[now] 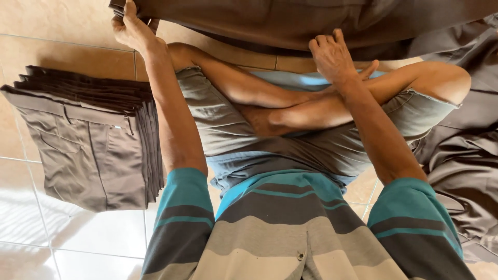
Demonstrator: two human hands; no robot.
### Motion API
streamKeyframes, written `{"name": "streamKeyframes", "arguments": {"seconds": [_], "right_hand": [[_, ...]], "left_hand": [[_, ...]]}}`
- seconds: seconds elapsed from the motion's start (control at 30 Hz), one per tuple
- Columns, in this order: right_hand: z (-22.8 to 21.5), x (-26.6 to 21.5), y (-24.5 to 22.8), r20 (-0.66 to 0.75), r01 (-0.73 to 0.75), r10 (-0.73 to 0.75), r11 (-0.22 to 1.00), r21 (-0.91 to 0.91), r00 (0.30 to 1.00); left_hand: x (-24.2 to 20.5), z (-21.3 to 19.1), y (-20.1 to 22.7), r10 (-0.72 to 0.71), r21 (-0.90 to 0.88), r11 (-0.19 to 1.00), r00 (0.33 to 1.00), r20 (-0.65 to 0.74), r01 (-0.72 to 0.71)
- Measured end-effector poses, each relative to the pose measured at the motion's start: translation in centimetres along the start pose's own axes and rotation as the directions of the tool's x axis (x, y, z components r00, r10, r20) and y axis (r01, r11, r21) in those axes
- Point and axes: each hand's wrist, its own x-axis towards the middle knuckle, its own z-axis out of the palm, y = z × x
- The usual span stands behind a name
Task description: Folding brown pants into neat rectangular stacks while sitting on the floor.
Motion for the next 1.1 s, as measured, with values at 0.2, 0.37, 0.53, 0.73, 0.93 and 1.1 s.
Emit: {"name": "streamKeyframes", "arguments": {"seconds": [0.2, 0.37, 0.53, 0.73, 0.93, 1.1], "right_hand": [[-1.6, 0.1, -0.9, -0.001, 0.027, -0.027, 1.000, -0.011, 1.000], [-1.2, 0.2, -1.5, -0.070, 0.026, -0.025, 1.000, 0.016, 0.997], [3.3, -0.3, -1.2, 0.021, 0.003, 0.002, 0.968, -0.253, 1.000], [-4.2, 0.0, 2.7, -0.403, -0.295, 0.297, 0.953, 0.067, 0.866], [-5.2, -0.8, 3.6, -0.395, -0.373, 0.361, 0.927, 0.050, 0.845], [-3.0, -1.4, 5.3, -0.402, -0.391, 0.386, 0.918, 0.074, 0.831]], "left_hand": [[0.3, -0.1, 0.0, -0.032, 0.013, 0.999, 0.999, -0.032, 0.033], [0.2, -0.1, 0.3, -0.056, 0.048, 0.997, 0.997, -0.048, 0.058], [-0.4, 0.6, 0.7, -0.038, 0.044, 0.998, 0.997, -0.063, 0.041], [1.4, -0.4, -0.5, -0.077, -0.010, 0.997, 0.988, -0.132, 0.076], [-0.2, 1.0, 0.8, -0.050, 0.080, 0.995, 0.981, -0.188, 0.066], [0.3, 1.3, 0.3, -0.005, 0.107, 0.994, 0.983, -0.182, 0.025]]}}
